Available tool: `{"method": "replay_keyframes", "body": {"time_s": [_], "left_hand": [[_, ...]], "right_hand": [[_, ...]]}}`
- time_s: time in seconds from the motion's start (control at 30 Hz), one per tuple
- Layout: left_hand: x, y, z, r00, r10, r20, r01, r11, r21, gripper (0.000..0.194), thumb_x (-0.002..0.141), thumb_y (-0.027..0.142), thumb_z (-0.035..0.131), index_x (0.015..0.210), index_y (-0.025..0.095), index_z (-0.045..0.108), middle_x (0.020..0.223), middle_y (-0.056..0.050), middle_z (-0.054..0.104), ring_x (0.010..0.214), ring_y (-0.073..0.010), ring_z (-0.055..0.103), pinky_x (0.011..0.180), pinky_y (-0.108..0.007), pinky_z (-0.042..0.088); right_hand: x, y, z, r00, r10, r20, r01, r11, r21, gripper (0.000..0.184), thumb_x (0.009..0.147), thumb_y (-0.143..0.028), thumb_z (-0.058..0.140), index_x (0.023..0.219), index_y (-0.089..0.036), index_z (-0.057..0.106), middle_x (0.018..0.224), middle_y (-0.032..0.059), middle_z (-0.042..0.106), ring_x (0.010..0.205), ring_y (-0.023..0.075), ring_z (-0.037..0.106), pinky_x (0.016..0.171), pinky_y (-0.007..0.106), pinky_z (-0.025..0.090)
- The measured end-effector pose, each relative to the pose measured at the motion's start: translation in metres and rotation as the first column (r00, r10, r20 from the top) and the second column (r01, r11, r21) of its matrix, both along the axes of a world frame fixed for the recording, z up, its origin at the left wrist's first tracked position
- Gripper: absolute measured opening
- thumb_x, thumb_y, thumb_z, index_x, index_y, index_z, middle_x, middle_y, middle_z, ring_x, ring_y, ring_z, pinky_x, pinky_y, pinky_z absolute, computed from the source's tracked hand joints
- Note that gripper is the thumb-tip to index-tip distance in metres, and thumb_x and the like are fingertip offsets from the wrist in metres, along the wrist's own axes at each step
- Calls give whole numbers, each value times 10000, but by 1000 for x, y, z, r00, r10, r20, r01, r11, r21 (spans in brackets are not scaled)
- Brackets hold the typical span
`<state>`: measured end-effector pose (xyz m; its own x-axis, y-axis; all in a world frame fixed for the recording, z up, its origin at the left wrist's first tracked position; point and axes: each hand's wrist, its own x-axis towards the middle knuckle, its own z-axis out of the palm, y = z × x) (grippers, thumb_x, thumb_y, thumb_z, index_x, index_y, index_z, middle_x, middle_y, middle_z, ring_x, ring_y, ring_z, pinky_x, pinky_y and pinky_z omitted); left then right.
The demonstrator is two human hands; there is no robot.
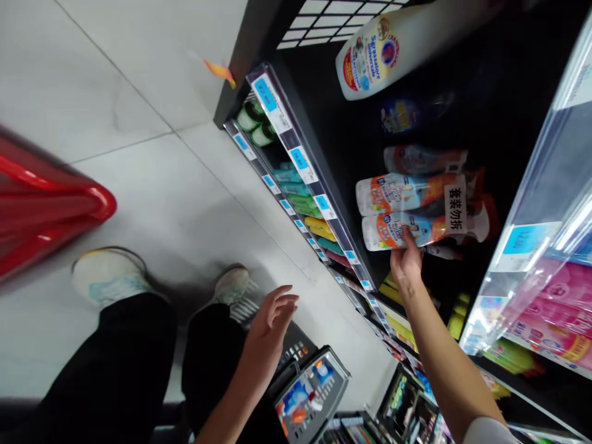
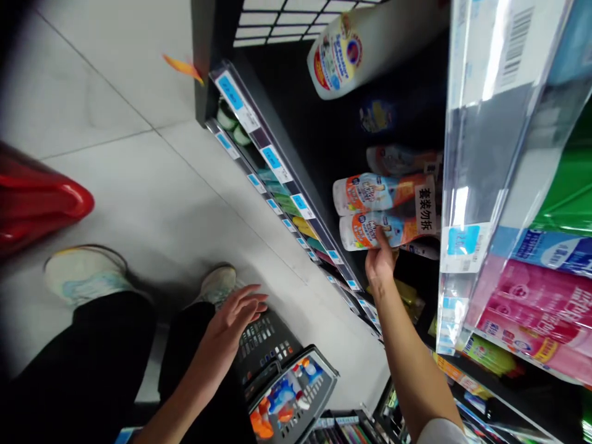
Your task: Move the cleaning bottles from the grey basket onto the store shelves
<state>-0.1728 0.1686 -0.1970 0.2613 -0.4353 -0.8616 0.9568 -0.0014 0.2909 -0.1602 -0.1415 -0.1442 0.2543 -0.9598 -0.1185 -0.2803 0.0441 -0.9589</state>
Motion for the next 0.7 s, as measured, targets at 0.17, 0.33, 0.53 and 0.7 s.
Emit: {"method": "replay_keyframes", "body": {"time_s": [0.17, 0.33, 0.53, 0.7], "left_hand": [[3, 4, -14, 998, 11, 68, -14, 999, 38, 734, 719, 777, 729, 1172, 209, 625, 1101, -107, 692, 1101, -311, 631, 980, -450, 471], [-6, 12, -31, 997, 4, 83, -10, 997, 70, 629, 774, 724, 736, 1150, 227, 647, 1096, -87, 718, 1040, -286, 678, 926, -393, 521], [-21, 18, -55, 993, -47, 113, 39, 997, 70, 533, 800, 713, 714, 1055, 246, 684, 1026, -85, 747, 933, -297, 717, 902, -426, 580], [-29, 17, -60, 987, -80, 137, 67, 993, 98, 523, 803, 723, 702, 1034, 254, 683, 1014, -81, 755, 913, -288, 723, 873, -408, 595]], "right_hand": [[-5, -39, -28, 999, 32, 23, -30, 997, -75, 513, 592, -230, 884, 1067, -198, 691, 1207, 45, 739, 1204, 241, 667, 1129, 477, 502], [-19, -63, -57, 992, 113, -63, -121, 982, -142, 519, 613, -290, 876, 1087, -207, 680, 1182, 36, 738, 1157, 223, 681, 1100, 474, 518], [-27, -107, -68, 952, 126, -281, -205, 940, -274, 590, 615, -262, 897, 1154, -187, 671, 1173, 58, 715, 1142, 234, 673, 1107, 482, 503], [-18, -140, -69, 911, 118, -396, -274, 890, -364, 642, 685, -298, 862, 1272, -211, 617, 1314, 72, 636, 1249, 225, 612, 1195, 468, 410]]}}
